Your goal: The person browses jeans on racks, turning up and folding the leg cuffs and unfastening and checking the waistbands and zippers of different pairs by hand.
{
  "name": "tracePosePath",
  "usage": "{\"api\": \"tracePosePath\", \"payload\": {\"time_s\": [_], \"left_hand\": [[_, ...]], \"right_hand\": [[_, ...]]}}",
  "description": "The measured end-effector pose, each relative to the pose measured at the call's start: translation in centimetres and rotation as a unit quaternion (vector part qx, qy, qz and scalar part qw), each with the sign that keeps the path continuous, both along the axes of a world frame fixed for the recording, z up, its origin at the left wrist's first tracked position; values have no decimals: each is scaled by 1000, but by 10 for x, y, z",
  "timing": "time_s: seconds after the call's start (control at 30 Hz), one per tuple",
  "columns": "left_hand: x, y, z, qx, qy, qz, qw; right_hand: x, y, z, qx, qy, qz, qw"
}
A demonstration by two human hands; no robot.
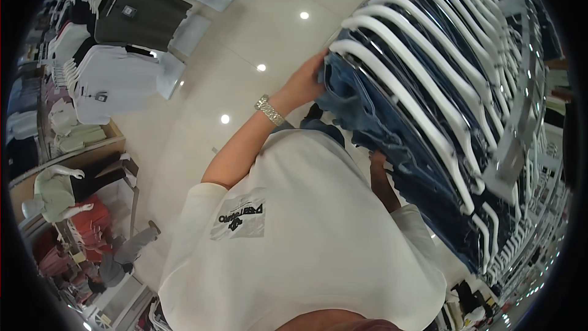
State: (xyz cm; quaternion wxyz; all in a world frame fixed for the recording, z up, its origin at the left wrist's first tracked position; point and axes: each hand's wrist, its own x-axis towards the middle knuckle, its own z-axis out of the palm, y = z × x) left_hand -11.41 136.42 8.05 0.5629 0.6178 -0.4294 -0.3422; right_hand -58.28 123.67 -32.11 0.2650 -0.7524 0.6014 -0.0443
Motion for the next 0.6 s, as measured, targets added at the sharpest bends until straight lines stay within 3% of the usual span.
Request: {"api": "tracePosePath", "payload": {"time_s": [0.13, 0.23, 0.4, 0.5, 0.6], "left_hand": [[13, 5, -3, 136, -65, 3, 989], [23, 8, 20, 253, -32, -85, 963], [31, 10, -15, 199, -90, -174, 960], [40, 3, 5, 196, -112, -253, 941], [49, 4, -8, 156, -118, -309, 931]], "right_hand": [[24, 11, 35, 179, -48, -109, 977], [40, 24, 66, 310, -102, -224, 918], [75, 62, 122, 447, -137, -386, 795], [98, 101, 146, 453, -163, -389, 785], [117, 147, 148, 425, -215, -395, 786]]}}
